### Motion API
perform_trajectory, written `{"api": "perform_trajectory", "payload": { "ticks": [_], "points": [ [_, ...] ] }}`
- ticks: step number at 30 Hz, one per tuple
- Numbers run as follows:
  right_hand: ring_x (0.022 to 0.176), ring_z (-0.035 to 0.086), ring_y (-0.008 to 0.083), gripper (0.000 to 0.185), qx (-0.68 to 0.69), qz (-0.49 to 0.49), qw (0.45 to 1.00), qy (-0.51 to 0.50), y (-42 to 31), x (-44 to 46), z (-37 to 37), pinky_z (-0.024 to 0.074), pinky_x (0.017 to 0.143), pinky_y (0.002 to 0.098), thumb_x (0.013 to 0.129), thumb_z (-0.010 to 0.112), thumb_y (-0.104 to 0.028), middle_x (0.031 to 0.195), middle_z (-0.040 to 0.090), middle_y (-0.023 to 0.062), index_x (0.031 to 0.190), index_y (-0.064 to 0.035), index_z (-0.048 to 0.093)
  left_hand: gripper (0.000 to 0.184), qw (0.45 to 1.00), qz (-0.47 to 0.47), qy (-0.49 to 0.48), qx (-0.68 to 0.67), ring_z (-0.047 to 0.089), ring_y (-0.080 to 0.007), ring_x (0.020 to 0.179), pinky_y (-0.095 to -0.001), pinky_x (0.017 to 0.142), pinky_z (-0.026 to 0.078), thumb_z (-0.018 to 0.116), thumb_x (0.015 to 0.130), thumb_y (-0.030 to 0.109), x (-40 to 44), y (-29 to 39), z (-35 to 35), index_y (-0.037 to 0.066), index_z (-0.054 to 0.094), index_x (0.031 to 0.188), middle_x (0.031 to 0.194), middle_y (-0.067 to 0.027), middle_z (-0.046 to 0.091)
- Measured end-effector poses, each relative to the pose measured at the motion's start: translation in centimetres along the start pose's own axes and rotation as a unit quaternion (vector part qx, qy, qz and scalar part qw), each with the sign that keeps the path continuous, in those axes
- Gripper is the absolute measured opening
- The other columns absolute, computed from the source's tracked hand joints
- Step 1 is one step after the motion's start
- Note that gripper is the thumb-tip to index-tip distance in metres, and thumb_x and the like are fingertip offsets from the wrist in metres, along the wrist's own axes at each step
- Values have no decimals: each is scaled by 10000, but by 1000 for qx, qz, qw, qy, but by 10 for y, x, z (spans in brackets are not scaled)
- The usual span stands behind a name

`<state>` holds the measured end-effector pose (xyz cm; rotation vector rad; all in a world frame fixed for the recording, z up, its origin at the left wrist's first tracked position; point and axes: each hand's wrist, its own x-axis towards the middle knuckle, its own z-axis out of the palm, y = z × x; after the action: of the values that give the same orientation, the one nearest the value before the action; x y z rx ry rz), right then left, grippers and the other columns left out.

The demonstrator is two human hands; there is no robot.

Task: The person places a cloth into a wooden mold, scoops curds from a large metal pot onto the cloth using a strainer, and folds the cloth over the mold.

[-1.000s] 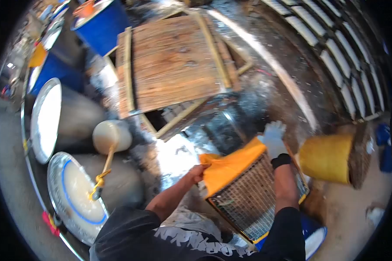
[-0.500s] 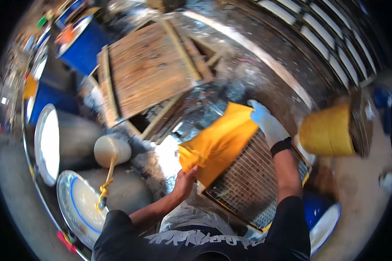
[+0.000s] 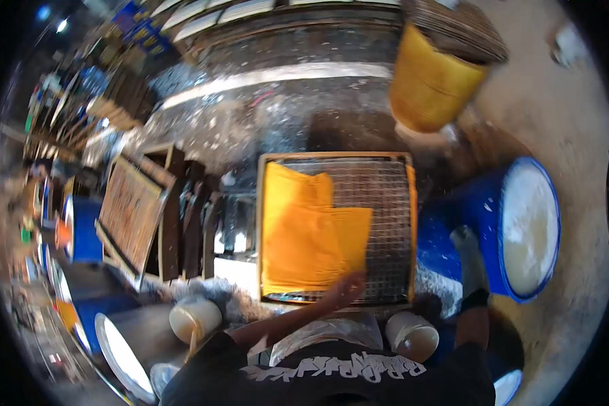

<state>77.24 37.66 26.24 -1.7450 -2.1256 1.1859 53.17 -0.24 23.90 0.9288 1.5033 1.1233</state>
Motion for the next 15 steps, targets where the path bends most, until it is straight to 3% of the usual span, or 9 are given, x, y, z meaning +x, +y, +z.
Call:
{"api": "perform_trajectory", "payload": {
  "ticks": [1, 3, 5, 7, 9, 11, 12, 13, 15],
  "points": [
    [751, 568, 137, 112, -65, 96, 993, -38, 54, -24, -4, 495, 676, 305, 919, 634, -135, 844, 621, 15, 988, -47, 642, 374, 990, 113, 43, 68, 654, -321, 1070, -423, 822, 551, 615, 959, 311, 28, -20, 10, 58, 554, 1228, 1175, -168, 641],
    [763, 582, 150, 159, -72, 187, 973, -116, 133, -63, 11, 502, 692, 309, 930, 624, -164, 874, 632, 30, 1027, -40, 640, 236, 990, -26, -37, 131, 682, -331, 910, -452, 731, 545, 574, 966, 256, 102, 10, 6, 46, 576, 1073, 999, -138, 665],
    [774, 596, 163, 205, 25, 221, 961, -165, 166, -93, 37, 508, 708, 313, 941, 614, -194, 904, 644, 46, 1066, -33, 639, 221, 961, 73, -19, 265, 671, -356, 854, -486, 722, 519, 521, 974, 242, 174, 48, 9, 38, 581, 1035, 880, -119, 651],
    [786, 610, 176, 252, 150, 227, 942, -196, 171, -102, 70, 515, 724, 317, 952, 604, -223, 934, 655, 61, 1105, -26, 638, 312, 949, 136, -18, 285, 672, -360, 917, -466, 772, 537, 520, 975, 303, 259, 53, 6, 42, 602, 1126, 948, -147, 666],
    [797, 623, 188, 299, 263, 231, 911, -218, 162, -101, 99, 521, 740, 321, 963, 594, -253, 964, 667, 77, 1144, -18, 636, 429, 935, 160, 28, 315, 669, -370, 975, -470, 942, 498, 522, 962, 384, 322, 80, 20, 78, 611, 1248, 1023, -165, 678],
    [809, 637, 201, 346, 358, 240, 874, -222, 150, -97, 118, 528, 756, 325, 974, 585, -282, 994, 678, 92, 1183, -11, 635, 516, 776, 272, 90, 561, 665, -363, 1045, -525, 1109, 349, 586, 923, 429, 388, 73, 26, 107, 599, 1326, 1111, -159, 684],
    [814, 644, 208, 369, 419, 253, 846, -211, 149, -94, 125, 531, 764, 327, 980, 580, -297, 1009, 684, 100, 1203, -8, 634, 516, 776, 276, 82, 561, 665, -363, 1045, -525, 1109, 349, 586, 923, 429, 404, 72, 29, 107, 599, 1326, 1111, -159, 684],
    [820, 651, 214, 392, 514, 272, 792, -188, 148, -93, 130, 534, 772, 330, 985, 575, -311, 1024, 690, 108, 1222, -4, 633, 507, 688, 296, 57, 660, 667, -356, 1051, -555, 1128, 292, 622, 905, 419, 419, 72, 31, 105, 617, 1303, 1121, -140, 688],
    [937, 643, 214, 380, 717, 302, 616, -123, 157, -94, 127, 516, 864, 349, 960, 618, -236, 1094, 677, 117, 1256, 3, 612, 498, 586, 315, 30, 745, 669, -349, 1058, -585, 1147, 236, 658, 887, 408, 455, 70, 55, 103, 636, 1281, 1131, -122, 692]
  ]
}}
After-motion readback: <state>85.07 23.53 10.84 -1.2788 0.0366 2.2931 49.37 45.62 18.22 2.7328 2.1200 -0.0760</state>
